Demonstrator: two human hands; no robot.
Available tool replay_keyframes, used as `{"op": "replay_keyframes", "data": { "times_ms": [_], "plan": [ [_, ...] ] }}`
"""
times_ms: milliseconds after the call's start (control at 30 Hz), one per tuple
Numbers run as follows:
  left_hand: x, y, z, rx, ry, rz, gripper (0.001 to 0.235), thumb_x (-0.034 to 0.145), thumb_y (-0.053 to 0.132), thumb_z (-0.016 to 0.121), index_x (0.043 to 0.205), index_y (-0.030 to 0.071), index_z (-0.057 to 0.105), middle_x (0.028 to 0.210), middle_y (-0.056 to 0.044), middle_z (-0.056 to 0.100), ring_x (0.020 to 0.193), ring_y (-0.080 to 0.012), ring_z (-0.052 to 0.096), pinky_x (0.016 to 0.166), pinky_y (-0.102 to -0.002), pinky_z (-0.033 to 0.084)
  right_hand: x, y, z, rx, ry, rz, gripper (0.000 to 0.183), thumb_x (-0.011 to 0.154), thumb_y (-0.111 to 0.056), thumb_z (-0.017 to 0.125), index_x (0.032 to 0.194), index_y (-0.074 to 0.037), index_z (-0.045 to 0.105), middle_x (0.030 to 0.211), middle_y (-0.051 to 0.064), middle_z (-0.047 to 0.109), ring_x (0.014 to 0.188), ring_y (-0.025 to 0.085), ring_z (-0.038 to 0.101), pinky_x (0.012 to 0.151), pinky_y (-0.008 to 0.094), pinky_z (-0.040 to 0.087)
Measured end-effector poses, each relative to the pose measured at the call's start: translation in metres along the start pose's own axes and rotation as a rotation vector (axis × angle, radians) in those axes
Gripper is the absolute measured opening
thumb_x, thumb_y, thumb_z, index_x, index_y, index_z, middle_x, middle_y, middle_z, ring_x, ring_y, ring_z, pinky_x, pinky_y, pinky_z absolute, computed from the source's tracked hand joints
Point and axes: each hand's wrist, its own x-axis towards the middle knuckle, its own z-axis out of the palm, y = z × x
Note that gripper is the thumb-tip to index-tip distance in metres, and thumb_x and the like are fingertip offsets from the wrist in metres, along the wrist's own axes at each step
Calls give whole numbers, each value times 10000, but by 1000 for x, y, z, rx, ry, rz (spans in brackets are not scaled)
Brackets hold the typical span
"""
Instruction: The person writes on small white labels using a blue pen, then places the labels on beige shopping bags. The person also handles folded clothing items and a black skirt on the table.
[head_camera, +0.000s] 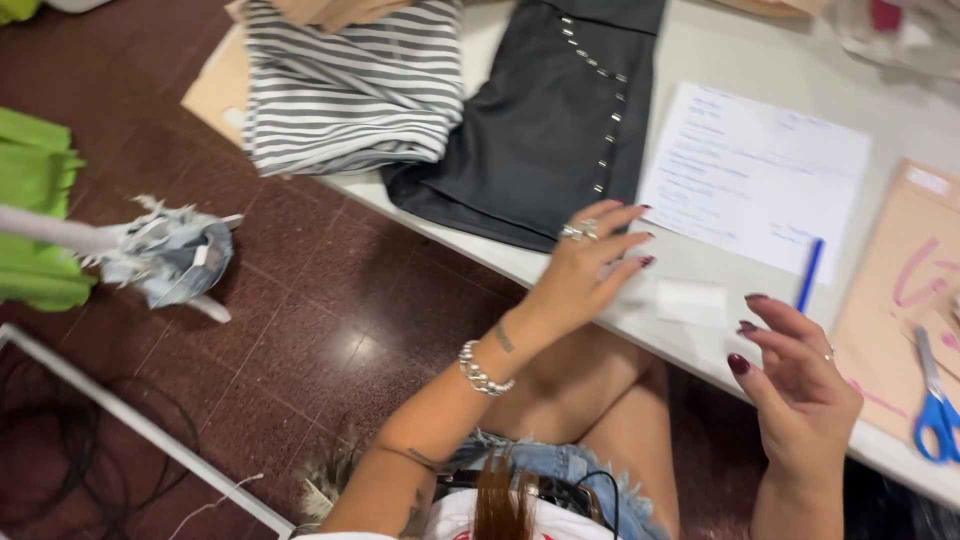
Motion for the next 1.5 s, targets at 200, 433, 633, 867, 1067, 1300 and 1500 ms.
{"op": "replay_keyframes", "data": {
  "times_ms": [200,433,633,867,1067,1300,1500],
  "plan": [
    [20,-45,-137,263,262,-9,148,942,95,706,1084,62,735,1292,-116,663,1239,-321,600,1140,-461,446,14,-3,32,29,-20,39,174,940,51,641,1112,30,625,1398,233,582,1431,324,582,1129,351,531],
    [58,-109,-278,572,458,-243,147,960,77,656,1092,47,712,1262,-153,647,1227,-294,577,1111,-433,445,21,-7,50,-28,-25,112,171,938,53,633,1107,33,640,1414,236,606,1337,280,601,1064,320,500],
    [93,-170,-367,806,680,-204,280,917,27,753,1186,46,681,1279,-101,607,1036,-194,637,919,-315,548,22,-7,52,-62,6,105,138,951,82,630,1088,84,635,1368,247,628,1329,291,607,1038,329,513],
    [127,-165,-389,1014,606,-216,330,724,203,958,762,217,631,915,39,592,935,-224,546,893,-454,429,18,12,47,-25,69,134,179,917,134,628,1097,132,632,1338,281,629,1332,321,614,1004,321,504],
    [155,-151,-382,898,542,-135,401,874,606,868,763,227,796,732,94,653,684,-124,578,966,-546,370,15,16,43,-21,109,153,182,911,145,632,1093,132,637,1315,275,636,1301,319,624,1057,332,529],
    [174,-178,-405,900,468,-119,185,999,304,737,918,173,839,908,16,757,810,-178,606,793,-439,400,12,24,38,12,144,123,182,897,155,625,1077,140,641,1296,286,643,1296,316,627,1058,322,531],
    [154,-193,-416,1043,138,-247,283,990,405,706,1141,181,790,1078,-115,750,1007,-395,657,756,-527,434,12,25,26,7,84,159,181,896,94,605,1043,52,703,1332,210,670,1263,250,622,987,326,549]
  ]
}}
